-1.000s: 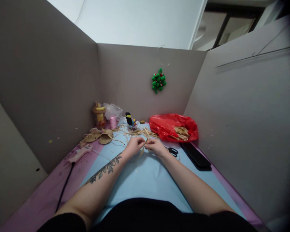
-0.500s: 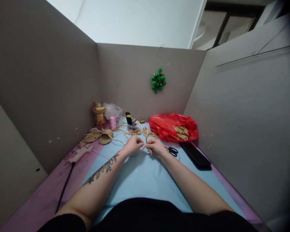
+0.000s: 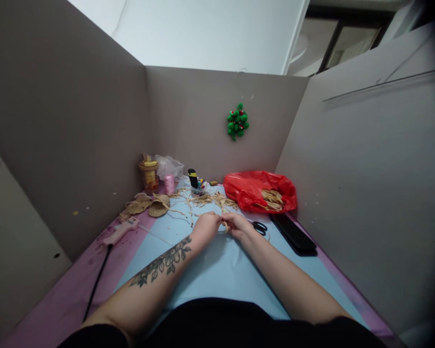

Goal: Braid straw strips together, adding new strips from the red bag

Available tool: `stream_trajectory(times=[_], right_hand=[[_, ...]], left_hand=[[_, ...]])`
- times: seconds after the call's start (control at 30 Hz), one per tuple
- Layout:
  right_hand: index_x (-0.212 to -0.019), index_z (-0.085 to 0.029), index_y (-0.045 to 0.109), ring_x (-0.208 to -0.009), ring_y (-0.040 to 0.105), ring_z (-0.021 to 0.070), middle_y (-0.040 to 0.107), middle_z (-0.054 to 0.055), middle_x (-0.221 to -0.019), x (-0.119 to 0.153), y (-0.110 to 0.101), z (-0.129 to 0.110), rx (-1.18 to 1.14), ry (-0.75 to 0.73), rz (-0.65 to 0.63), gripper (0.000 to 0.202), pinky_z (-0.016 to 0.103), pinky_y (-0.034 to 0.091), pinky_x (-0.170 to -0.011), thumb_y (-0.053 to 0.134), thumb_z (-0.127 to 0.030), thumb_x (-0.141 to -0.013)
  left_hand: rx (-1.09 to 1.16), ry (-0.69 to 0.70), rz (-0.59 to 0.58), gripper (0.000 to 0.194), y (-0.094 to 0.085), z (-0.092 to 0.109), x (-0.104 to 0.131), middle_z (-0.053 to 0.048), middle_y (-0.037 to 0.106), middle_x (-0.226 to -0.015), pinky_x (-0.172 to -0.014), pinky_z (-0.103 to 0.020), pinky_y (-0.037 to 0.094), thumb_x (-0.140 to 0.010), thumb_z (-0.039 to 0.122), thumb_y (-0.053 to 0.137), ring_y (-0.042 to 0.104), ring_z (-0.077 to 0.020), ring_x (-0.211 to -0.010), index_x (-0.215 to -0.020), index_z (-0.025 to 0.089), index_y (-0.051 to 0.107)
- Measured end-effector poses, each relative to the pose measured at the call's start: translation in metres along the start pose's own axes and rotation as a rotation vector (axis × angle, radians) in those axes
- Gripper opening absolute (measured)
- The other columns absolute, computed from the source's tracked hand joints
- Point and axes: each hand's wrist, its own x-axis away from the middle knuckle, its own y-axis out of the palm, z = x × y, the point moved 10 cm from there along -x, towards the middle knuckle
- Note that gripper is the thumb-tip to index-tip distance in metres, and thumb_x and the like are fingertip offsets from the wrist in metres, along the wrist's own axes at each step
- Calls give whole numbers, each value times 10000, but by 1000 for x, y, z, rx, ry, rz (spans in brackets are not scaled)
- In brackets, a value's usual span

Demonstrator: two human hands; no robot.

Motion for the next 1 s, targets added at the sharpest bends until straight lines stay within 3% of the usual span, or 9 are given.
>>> stream_trajectory(times=[0.13, 0.2, 0.27, 0.33, 0.4, 0.57, 0.8, 1.0], right_hand=[[-541, -170, 458, -368, 397, 69, 471, -32, -416, -4, -8, 4, -41, 17, 67, 143, 190, 293, -375, 601, -165, -552], [-535, -171, 444, -366, 391, 63, 461, -41, -406, -4, -9, 3, -49, 6, 87, 180, 185, 286, -376, 622, -150, -539], [-543, -175, 436, -355, 381, 58, 447, -55, -396, -3, -7, 1, -52, -10, 97, 217, 182, 276, -369, 650, -151, -526], [-555, -179, 430, -341, 369, 54, 436, -67, -390, 0, -1, -2, -49, -19, 68, 247, 181, 269, -359, 674, -172, -518], [-564, -181, 431, -333, 364, 52, 439, -70, -390, 4, 9, -5, -43, -31, 12, 268, 180, 266, -351, 693, -207, -514], [-604, -184, 464, -337, 374, 58, 445, -75, -386, 12, 23, -13, -43, -87, -53, 285, 181, 267, -355, 724, -241, -502], [-672, -180, 488, -348, 387, 58, 476, -72, -406, 11, 26, -13, -20, -92, -78, 310, 186, 259, -375, 742, -241, -506], [-730, -187, 476, -363, 386, 61, 486, -77, -428, 15, 24, -15, -20, -70, -60, 360, 187, 237, -382, 745, -259, -504]], left_hand=[[-37, 48, -109, 266, 9, 10, 5, -95, 630, -791, -655, -262, 383, -783, 321, 484, 565, -190, -710, -888, 154, 661], [1, 51, -139, 270, 8, 10, 5, -79, 640, -757, -641, -251, 383, -787, 351, 477, 559, -175, -676, -849, 165, 664], [46, 35, -66, 298, -5, 5, 2, -76, 650, -745, -658, -246, 385, -814, 334, 430, 556, -165, -683, -780, 159, 668], [90, 3, 108, 284, -25, -5, -2, -77, 661, -804, -698, -249, 388, -813, 289, 421, 562, -168, -750, -801, 154, 670], [173, -28, 169, 254, -30, -16, -4, -64, 669, -845, -714, -249, 394, -787, 270, 450, 567, -166, -781, -845, 159, 671], [417, -152, -8, 290, 3, -40, -8, -45, 662, -722, -604, -231, 400, -729, 355, 519, 554, -143, -650, -802, 126, 680], [672, -285, -66, 248, 15, -50, -6, -1, 572, -553, -454, -184, 307, -648, 295, 599, 424, -68, -459, -768, 86, 655], [689, -270, -47, 143, 14, -57, -9, 22, 509, -482, -433, -179, 260, -626, 229, 594, 367, -49, -433, -622, 90, 629]])
